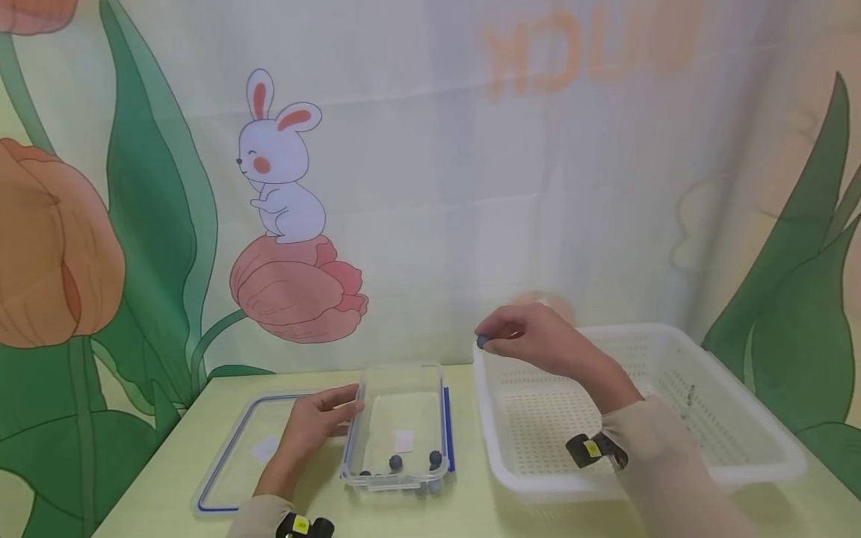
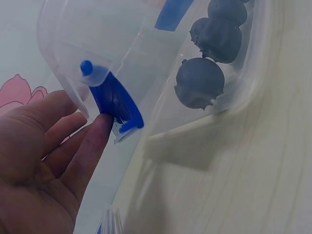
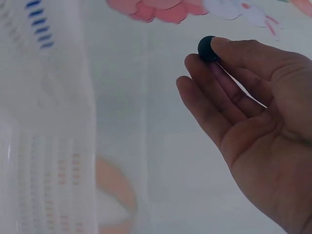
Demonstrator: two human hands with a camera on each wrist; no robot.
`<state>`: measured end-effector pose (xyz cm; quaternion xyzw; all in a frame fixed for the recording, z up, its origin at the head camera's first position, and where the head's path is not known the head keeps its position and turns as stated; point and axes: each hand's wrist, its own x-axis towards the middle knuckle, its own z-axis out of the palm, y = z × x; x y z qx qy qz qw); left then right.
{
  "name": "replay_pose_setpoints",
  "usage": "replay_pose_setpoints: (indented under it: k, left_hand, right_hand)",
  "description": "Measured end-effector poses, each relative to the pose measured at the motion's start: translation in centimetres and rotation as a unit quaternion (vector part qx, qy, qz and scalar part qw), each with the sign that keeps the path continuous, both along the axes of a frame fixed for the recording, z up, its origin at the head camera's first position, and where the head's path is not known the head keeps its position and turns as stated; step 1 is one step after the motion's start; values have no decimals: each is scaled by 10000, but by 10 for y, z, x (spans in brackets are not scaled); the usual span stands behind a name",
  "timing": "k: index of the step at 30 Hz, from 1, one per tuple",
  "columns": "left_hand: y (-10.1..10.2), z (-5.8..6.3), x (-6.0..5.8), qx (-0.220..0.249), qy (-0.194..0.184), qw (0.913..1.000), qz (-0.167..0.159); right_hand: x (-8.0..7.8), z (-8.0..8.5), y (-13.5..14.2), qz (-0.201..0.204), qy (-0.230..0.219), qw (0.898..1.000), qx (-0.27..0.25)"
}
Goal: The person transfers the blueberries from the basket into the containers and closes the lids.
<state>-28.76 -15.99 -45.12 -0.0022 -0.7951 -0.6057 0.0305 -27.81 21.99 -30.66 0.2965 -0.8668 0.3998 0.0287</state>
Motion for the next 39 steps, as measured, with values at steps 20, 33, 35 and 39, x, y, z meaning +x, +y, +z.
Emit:
replay_pose_setpoints:
  k: [20,33,35,39]
  left_hand:
    - [0,-1,-1,-2,-94,9999,68]
    - [1,-2,-2,-44,-90,9999,61]
    - [1,-1,-1,-59,-88,9999,68]
    - [1,1,1,-76,-55,9999,68]
  right_hand:
    - [44,-16,-45,410,-512,9873,-1444]
    - [48,-29,-60,771,-594,9832,-1545]
    - [47,-31,-62,803,-612,9830,-1534]
    - [45,-37,-67,824,-652,9845,-1405]
